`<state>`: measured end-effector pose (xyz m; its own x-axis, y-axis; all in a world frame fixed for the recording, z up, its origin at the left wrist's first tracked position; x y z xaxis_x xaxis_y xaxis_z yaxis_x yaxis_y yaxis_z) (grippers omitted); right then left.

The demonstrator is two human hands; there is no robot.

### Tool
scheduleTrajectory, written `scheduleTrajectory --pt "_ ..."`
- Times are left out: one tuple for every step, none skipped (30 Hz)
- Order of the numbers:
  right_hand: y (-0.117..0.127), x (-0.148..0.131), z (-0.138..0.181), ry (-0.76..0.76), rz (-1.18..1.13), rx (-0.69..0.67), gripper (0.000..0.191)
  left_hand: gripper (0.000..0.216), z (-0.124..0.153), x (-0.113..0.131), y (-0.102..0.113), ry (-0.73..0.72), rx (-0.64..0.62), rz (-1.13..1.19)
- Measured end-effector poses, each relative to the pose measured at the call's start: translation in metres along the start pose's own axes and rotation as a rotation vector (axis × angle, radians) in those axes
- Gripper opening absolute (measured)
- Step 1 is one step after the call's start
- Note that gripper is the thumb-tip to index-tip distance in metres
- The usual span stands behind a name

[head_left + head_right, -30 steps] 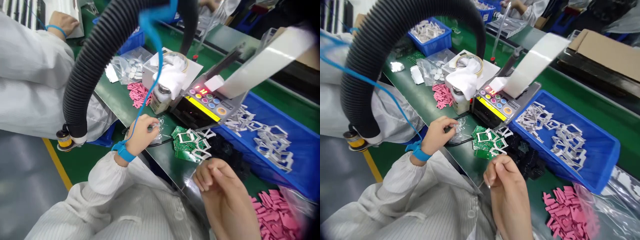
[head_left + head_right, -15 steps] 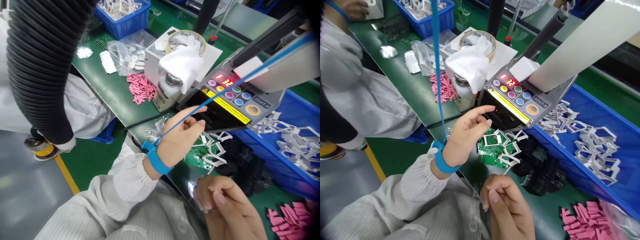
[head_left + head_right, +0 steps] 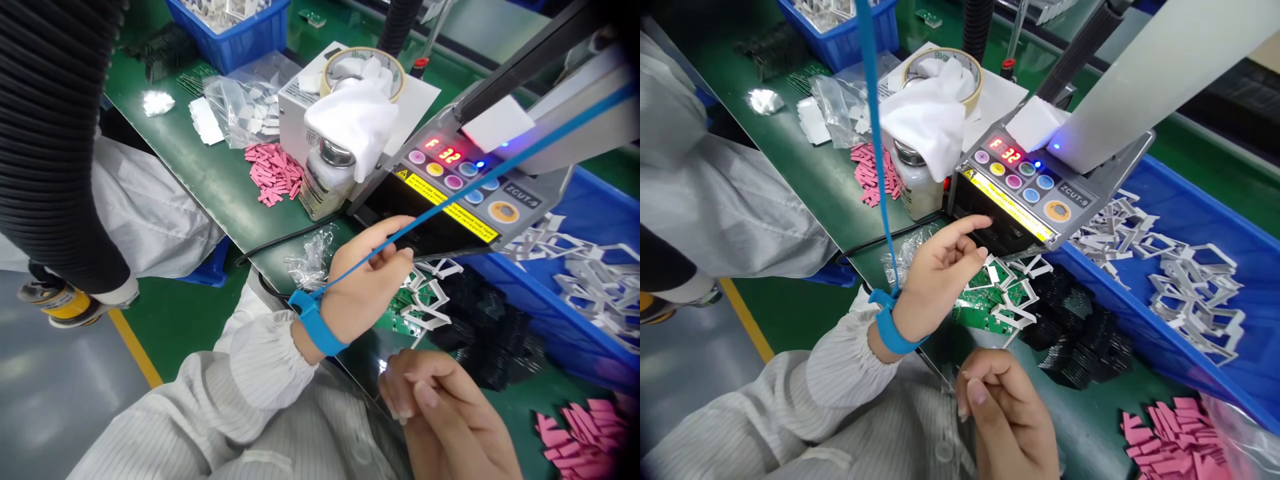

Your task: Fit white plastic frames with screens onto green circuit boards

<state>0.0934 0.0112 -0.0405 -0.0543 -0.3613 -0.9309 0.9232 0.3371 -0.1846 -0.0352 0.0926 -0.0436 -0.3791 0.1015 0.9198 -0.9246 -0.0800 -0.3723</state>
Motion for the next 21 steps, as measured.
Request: scheduleTrajectory --pt "0.0 0.0 0.0 0.0 0.0 0.001 0.019 0.027 0.0 0.0 0.0 -0.008 -0.007 -0.018" --pt "-0.001 0.0 0.001 -0.005 0.002 0.002 0.02 0.025 0.0 -0.001 0.0 -0.02 -0.012 -0.035" --pt "-0.001 -0.001 0.001 -0.01 0.002 0.001 0.02 0.022 0.0 -0.001 -0.001 -0.035 -0.01 -0.049" --pt "-0.002 -0.002 0.002 -0.013 0.004 0.0 0.021 0.019 -0.001 -0.002 -0.001 -0.048 -0.003 -0.057" --pt "-0.003 -0.002 0.002 -0.019 0.005 -0.001 0.021 0.017 -0.002 -0.003 -0.001 -0.059 0.008 -0.058" --pt "-0.004 -0.003 0.002 -0.02 0.005 0.0 0.021 0.015 -0.003 -0.003 -0.001 -0.065 0.021 -0.054" --pt "-0.005 -0.004 0.002 -0.022 0.006 0.001 0.021 0.014 -0.005 -0.004 -0.001 -0.071 0.034 -0.048" --pt "-0.005 -0.004 0.001 -0.026 0.005 0.001 0.021 0.013 -0.007 -0.004 -0.002 -0.078 0.042 -0.041" --pt "-0.005 -0.005 0.001 -0.026 0.004 0.002 0.021 0.011 -0.009 -0.004 -0.002 -0.085 0.051 -0.035" --pt "-0.006 -0.005 0.001 -0.028 0.002 0.003 0.02 0.009 -0.011 -0.004 -0.002 -0.093 0.063 -0.037" --pt "-0.006 -0.005 0.001 -0.026 -0.001 0.003 0.02 0.007 -0.013 -0.005 -0.002 -0.104 0.08 -0.047" --pt "-0.005 -0.005 0.0 -0.023 -0.002 0.004 0.02 0.006 -0.015 -0.005 -0.002 -0.117 0.099 -0.063" --pt "-0.005 -0.005 0.0 -0.024 -0.003 0.006 0.02 0.007 -0.017 -0.005 -0.002 -0.131 0.117 -0.083" --pt "-0.005 -0.005 0.0 -0.02 -0.004 0.009 0.021 0.008 -0.019 -0.005 -0.002 -0.145 0.132 -0.108" --pt "-0.004 -0.006 0.0 -0.023 -0.005 0.011 0.021 0.009 -0.02 -0.005 -0.003 -0.156 0.144 -0.132" --pt "-0.004 -0.006 0.0 -0.026 -0.005 0.012 0.02 0.01 -0.021 -0.005 -0.003 -0.161 0.149 -0.152" --pt "-0.004 -0.006 0.0 -0.03 -0.006 0.013 0.02 0.011 -0.021 -0.005 -0.003 -0.157 0.149 -0.167" --pt "-0.005 -0.006 0.0 -0.035 -0.005 0.013 0.019 0.013 -0.021 -0.004 -0.004 -0.148 0.144 -0.174" --pt "-0.005 -0.006 0.0 -0.038 -0.004 0.013 0.019 0.014 -0.02 -0.003 -0.004 -0.138 0.136 -0.169" --pt "-0.005 -0.006 0.001 -0.04 -0.002 0.014 0.02 0.015 -0.017 -0.001 -0.003 -0.129 0.13 -0.155" --pt "-0.006 -0.005 0.001 -0.044 0.001 0.016 0.021 0.016 -0.013 0.002 -0.002 -0.125 0.121 -0.14"
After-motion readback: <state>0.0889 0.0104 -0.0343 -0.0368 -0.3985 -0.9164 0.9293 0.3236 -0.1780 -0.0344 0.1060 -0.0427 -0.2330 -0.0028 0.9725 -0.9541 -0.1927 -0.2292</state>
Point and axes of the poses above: each hand's wrist, its own z-axis away from the middle knuckle, its own y-axis out of the back of the hand, x = y × z, the point moved 1 cm from there along -z, towards the middle knuckle, and after that the axes turned 11 degrees about -x, right-handed, at the moved point
